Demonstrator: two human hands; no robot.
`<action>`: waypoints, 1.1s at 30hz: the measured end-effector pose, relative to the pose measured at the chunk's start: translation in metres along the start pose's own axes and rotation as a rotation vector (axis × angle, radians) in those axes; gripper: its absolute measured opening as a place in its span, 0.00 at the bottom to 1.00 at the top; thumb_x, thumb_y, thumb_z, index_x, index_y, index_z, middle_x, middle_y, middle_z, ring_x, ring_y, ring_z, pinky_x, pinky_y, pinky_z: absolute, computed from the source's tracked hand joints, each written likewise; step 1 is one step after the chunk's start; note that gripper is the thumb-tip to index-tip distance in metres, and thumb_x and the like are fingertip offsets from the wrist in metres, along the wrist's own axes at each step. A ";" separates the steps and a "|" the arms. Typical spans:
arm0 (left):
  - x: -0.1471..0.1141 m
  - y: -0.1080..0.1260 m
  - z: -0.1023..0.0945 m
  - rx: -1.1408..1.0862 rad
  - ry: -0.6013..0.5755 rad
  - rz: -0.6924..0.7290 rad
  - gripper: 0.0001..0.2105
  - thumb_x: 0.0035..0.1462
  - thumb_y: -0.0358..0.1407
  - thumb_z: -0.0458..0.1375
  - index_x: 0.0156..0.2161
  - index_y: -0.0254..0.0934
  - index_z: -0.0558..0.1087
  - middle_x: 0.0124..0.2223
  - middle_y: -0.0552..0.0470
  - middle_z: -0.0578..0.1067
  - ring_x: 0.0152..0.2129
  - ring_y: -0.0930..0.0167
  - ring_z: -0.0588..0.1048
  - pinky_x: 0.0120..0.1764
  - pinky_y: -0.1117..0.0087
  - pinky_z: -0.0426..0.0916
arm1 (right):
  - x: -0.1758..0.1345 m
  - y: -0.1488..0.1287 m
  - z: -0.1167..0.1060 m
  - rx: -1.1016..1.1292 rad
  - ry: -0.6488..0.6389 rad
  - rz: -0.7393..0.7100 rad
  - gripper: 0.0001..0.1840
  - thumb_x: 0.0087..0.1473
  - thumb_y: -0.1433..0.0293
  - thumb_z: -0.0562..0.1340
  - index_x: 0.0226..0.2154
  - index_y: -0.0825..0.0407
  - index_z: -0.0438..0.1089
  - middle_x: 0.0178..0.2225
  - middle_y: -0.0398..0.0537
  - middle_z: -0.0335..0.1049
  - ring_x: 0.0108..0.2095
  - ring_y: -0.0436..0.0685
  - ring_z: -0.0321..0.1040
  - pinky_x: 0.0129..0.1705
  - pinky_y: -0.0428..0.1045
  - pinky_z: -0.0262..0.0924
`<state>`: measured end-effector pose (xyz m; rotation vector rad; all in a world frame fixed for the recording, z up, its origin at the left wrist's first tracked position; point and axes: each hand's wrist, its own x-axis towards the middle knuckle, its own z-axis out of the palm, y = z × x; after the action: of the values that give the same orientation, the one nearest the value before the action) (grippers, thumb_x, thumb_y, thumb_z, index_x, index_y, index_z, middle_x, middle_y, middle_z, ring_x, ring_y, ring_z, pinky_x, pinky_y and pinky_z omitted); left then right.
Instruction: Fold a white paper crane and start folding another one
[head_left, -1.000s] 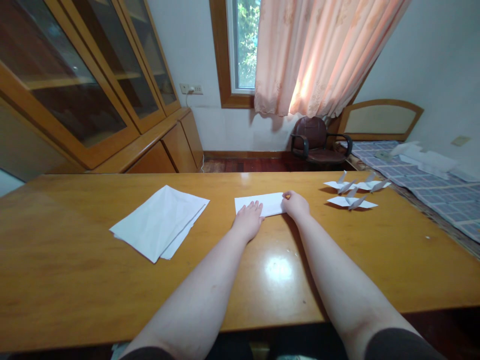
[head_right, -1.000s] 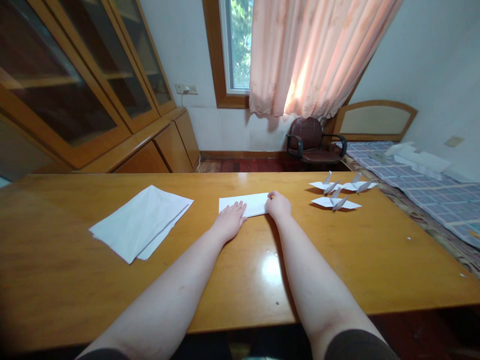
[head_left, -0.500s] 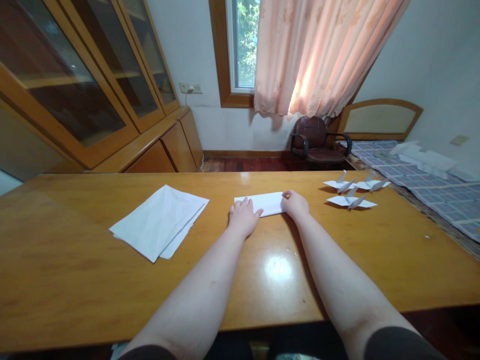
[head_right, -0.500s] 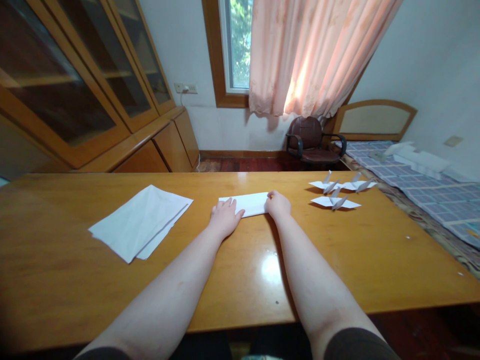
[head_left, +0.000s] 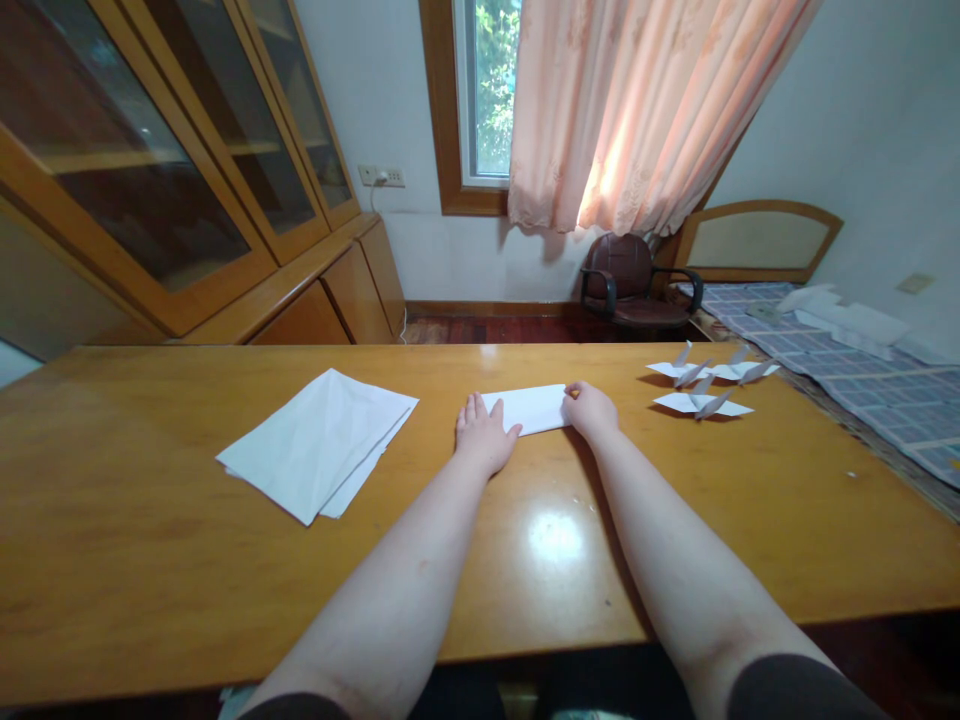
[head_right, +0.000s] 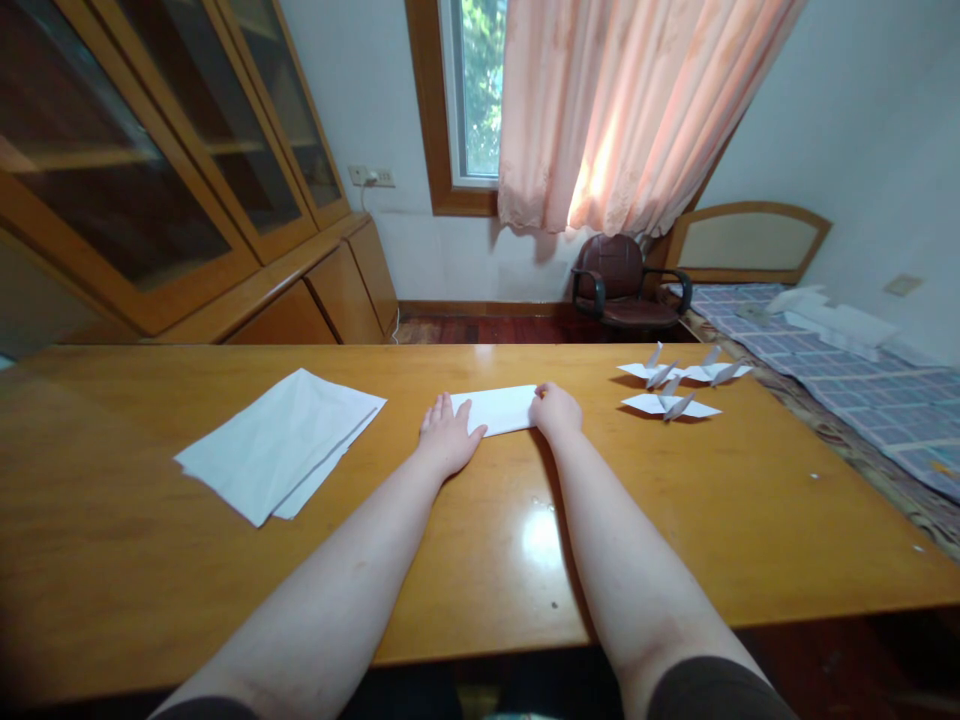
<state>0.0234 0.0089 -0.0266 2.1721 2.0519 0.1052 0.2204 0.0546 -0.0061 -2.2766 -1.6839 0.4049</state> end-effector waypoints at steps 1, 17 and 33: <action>0.000 0.000 0.000 -0.001 -0.011 -0.001 0.35 0.56 0.56 0.40 0.64 0.38 0.50 0.67 0.41 0.43 0.63 0.54 0.41 0.60 0.55 0.41 | 0.000 0.000 0.000 0.002 -0.002 -0.002 0.18 0.50 0.66 0.54 0.43 0.44 0.71 0.41 0.50 0.73 0.43 0.61 0.69 0.42 0.51 0.60; 0.008 -0.010 -0.006 -0.076 -0.023 0.014 0.23 0.62 0.38 0.37 0.62 0.44 0.55 0.66 0.43 0.51 0.62 0.61 0.50 0.59 0.58 0.50 | -0.003 0.000 -0.002 0.010 -0.004 -0.016 0.17 0.52 0.66 0.53 0.43 0.45 0.71 0.42 0.51 0.73 0.43 0.61 0.69 0.41 0.51 0.59; 0.010 -0.017 -0.010 -0.078 -0.182 0.045 0.28 0.61 0.43 0.43 0.65 0.41 0.47 0.67 0.41 0.40 0.64 0.61 0.39 0.61 0.57 0.41 | -0.002 0.005 -0.001 0.007 0.205 -0.191 0.16 0.53 0.67 0.55 0.42 0.53 0.71 0.43 0.56 0.71 0.43 0.61 0.68 0.45 0.53 0.60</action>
<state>0.0056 0.0203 -0.0198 2.0981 1.8696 -0.0080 0.2250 0.0507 -0.0066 -2.0486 -1.7683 0.1301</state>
